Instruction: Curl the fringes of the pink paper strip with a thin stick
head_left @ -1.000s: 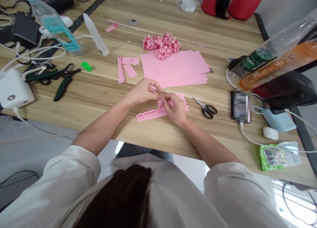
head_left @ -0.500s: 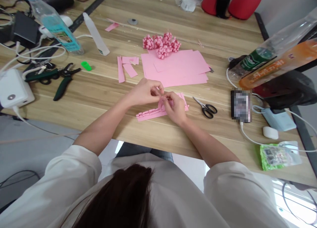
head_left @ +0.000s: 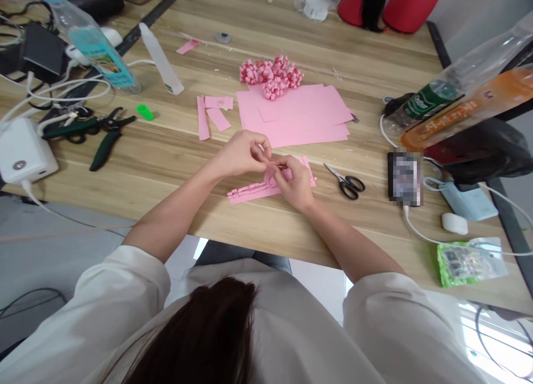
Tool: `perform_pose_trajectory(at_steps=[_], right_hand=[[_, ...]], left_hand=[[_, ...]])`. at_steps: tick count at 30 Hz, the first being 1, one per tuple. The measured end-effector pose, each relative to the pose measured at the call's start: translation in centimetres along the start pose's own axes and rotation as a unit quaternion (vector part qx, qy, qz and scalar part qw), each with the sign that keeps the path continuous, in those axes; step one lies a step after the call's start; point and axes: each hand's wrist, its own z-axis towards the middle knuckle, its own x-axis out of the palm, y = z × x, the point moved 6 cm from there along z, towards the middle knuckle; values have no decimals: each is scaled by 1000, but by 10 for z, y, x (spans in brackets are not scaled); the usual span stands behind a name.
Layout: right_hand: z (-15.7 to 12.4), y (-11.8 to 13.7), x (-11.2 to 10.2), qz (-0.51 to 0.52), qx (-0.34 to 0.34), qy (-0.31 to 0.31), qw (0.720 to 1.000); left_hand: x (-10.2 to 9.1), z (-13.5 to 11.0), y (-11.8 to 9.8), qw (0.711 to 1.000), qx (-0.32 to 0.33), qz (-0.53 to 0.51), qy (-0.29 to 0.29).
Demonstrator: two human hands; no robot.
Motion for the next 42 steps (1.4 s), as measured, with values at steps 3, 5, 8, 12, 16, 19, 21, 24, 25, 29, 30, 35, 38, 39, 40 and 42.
perform_pose_trajectory(at_steps=[3,5,8,12,16,19,21,24,25,29,30,35,38,39,40,42], right_hand=[[0,-1,0,6,2,-4,1000],[-1,-1,0,11,-4,-4,1000],[-1,0,-1,23,-24,-15,999],[-1,2,-2,18,-43,-13,999],[-1,6,-3,11,-40,-6,999],[-1,6,-3,6,-23,-9,1000],[-1,6,-3,5,-15,-9,1000],[-1,4,-2,3,-8,-6,1000],[-1,3,-2,2,-6,-7,1000],[-1,0,-1,0,-3,-3,1000],[-1,-1,0,-2,-2,3,1000],[-2,-3,2,-2,-1,25,1000],[-2,-1,1,-4,-9,16,1000],[-2,0,1,-7,-12,14,1000],[-2,1,1,-12,-14,13,1000],[-2,3,0,-21,-18,18,999]], left_hand=[[0,0,1,1000,-22,-18,7],[0,0,2,999,-42,-29,10],[0,0,4,997,-66,-42,10],[0,2,7,995,-77,-68,14],[0,3,12,995,-72,-67,6],[-3,3,15,997,-63,-46,-10],[-5,4,17,998,-57,-30,-17],[-6,4,18,998,-52,-11,-22],[-6,4,19,998,-51,-8,-23],[-4,4,19,999,-46,-8,-20],[-4,4,18,999,-45,-8,-19],[-2,3,18,999,-38,-11,-15],[0,3,18,999,-37,-15,-12],[1,3,18,999,-37,-18,-9],[2,3,18,999,-36,-20,-6],[4,3,16,999,-36,-18,1]])
